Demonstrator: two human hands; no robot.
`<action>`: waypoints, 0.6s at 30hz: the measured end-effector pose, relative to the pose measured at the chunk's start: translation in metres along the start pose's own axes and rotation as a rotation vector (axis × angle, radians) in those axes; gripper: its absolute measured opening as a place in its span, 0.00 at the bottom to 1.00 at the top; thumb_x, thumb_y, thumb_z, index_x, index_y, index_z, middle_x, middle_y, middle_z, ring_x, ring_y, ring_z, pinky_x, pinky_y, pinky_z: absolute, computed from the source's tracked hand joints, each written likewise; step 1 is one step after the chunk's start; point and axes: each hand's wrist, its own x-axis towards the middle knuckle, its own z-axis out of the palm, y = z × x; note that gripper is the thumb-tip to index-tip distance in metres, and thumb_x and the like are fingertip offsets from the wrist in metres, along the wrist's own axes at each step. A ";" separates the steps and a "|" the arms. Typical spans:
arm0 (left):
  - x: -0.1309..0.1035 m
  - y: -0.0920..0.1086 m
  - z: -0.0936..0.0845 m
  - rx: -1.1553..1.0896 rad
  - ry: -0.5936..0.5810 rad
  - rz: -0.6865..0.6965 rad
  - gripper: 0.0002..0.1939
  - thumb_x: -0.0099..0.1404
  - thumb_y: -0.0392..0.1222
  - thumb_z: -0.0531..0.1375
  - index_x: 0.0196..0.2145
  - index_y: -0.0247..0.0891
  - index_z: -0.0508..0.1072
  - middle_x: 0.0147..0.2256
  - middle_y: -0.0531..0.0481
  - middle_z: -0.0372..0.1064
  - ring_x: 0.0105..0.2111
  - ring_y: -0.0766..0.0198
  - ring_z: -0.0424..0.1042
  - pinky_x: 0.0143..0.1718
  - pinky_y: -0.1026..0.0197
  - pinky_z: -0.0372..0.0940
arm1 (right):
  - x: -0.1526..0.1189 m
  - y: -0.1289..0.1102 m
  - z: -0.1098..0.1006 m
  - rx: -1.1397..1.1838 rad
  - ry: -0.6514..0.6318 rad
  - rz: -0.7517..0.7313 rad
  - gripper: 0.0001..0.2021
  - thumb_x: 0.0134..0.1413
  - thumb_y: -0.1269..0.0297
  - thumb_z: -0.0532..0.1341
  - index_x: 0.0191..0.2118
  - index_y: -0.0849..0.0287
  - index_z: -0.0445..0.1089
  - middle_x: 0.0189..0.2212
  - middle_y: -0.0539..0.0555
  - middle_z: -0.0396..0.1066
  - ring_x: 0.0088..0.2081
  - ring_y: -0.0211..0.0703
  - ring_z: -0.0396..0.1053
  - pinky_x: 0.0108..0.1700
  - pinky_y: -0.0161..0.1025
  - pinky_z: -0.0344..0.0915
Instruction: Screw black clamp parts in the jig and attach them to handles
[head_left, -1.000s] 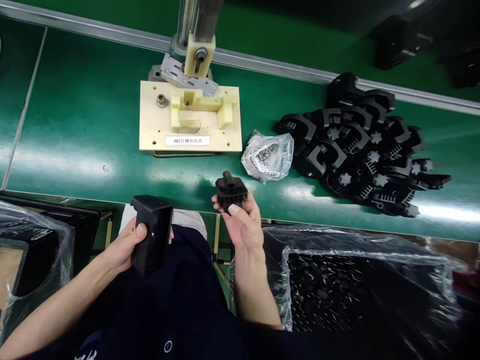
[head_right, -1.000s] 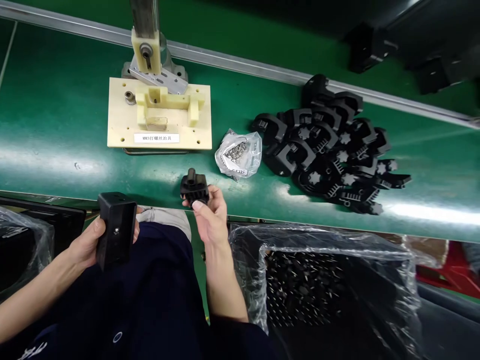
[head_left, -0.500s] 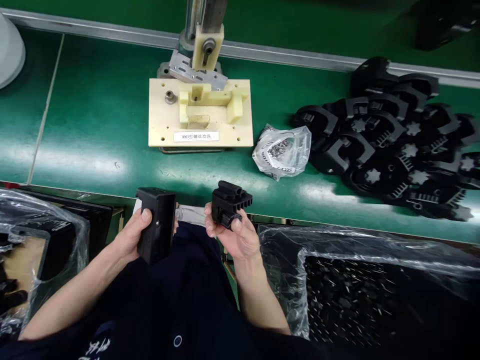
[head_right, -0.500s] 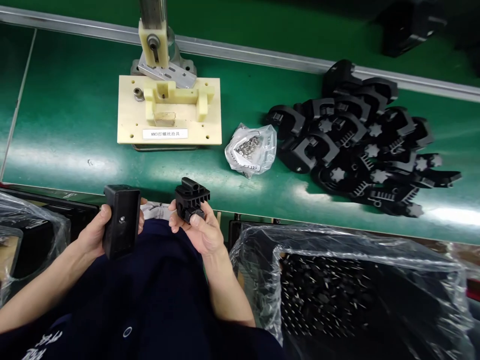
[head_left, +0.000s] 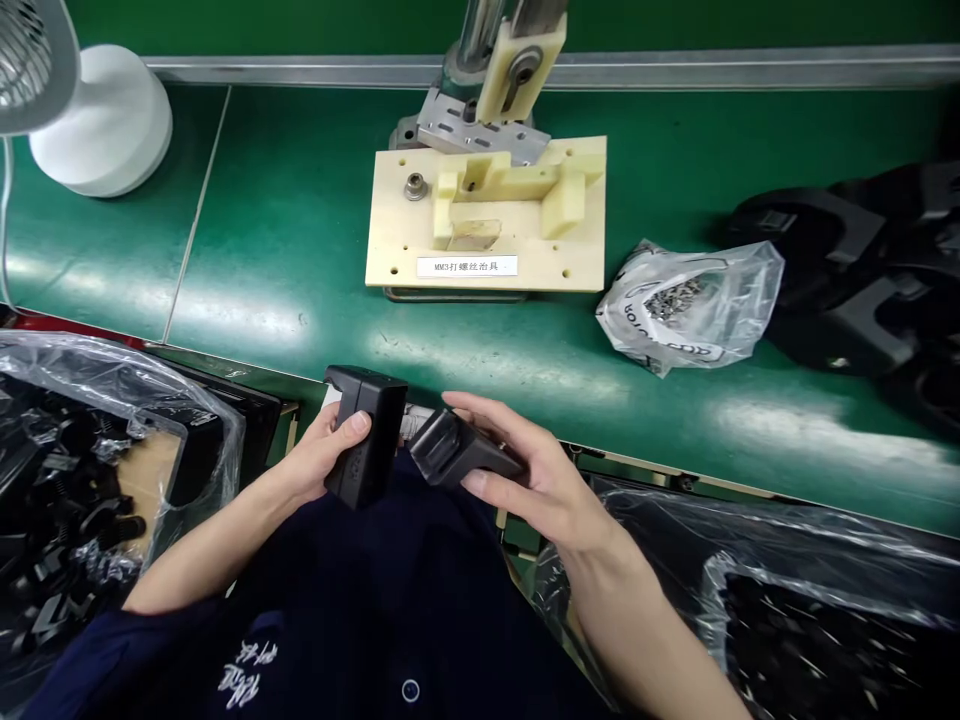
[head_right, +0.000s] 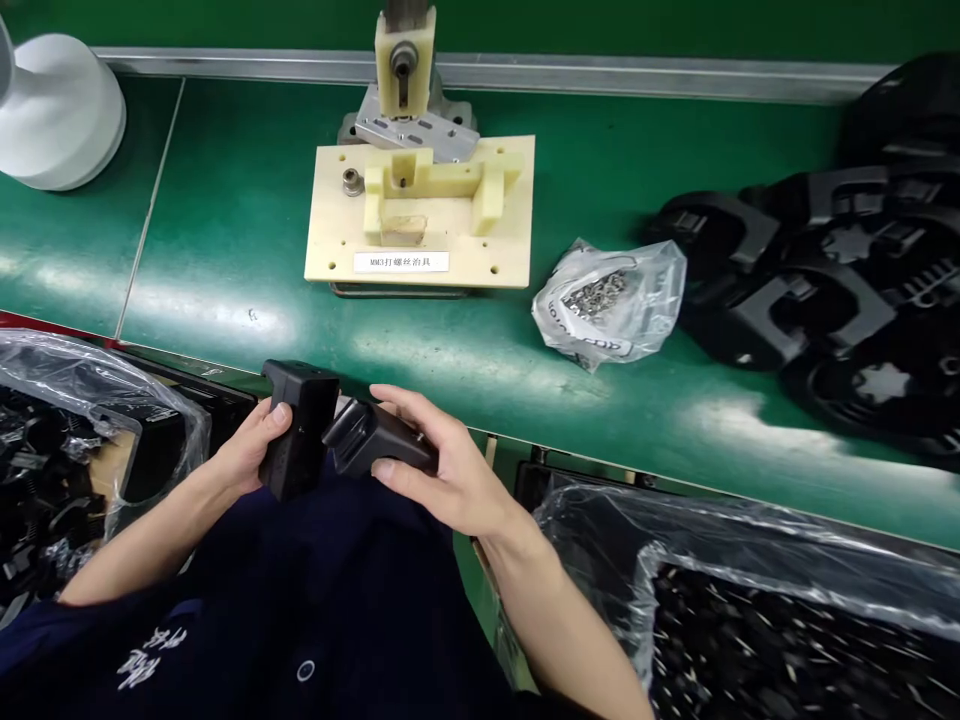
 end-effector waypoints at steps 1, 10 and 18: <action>-0.001 0.000 -0.001 -0.001 0.021 0.004 0.30 0.42 0.62 0.71 0.31 0.32 0.74 0.24 0.48 0.71 0.23 0.64 0.69 0.27 0.63 0.64 | 0.002 0.002 0.000 0.034 -0.050 0.017 0.26 0.43 0.68 0.70 0.52 0.61 0.71 0.36 0.55 0.75 0.35 0.45 0.73 0.36 0.39 0.69; -0.005 0.001 -0.004 0.021 0.170 -0.003 0.32 0.37 0.61 0.73 0.31 0.32 0.73 0.25 0.50 0.71 0.24 0.66 0.69 0.27 0.65 0.64 | 0.007 0.032 0.018 0.469 -0.013 0.179 0.19 0.41 0.60 0.72 0.41 0.62 0.76 0.32 0.54 0.76 0.31 0.41 0.75 0.34 0.35 0.72; -0.007 0.000 -0.002 0.085 0.154 -0.001 0.33 0.37 0.64 0.72 0.29 0.32 0.72 0.23 0.49 0.71 0.23 0.66 0.69 0.26 0.66 0.64 | 0.000 0.060 0.026 0.677 -0.005 0.287 0.16 0.46 0.54 0.69 0.34 0.64 0.75 0.26 0.54 0.73 0.28 0.39 0.71 0.26 0.34 0.66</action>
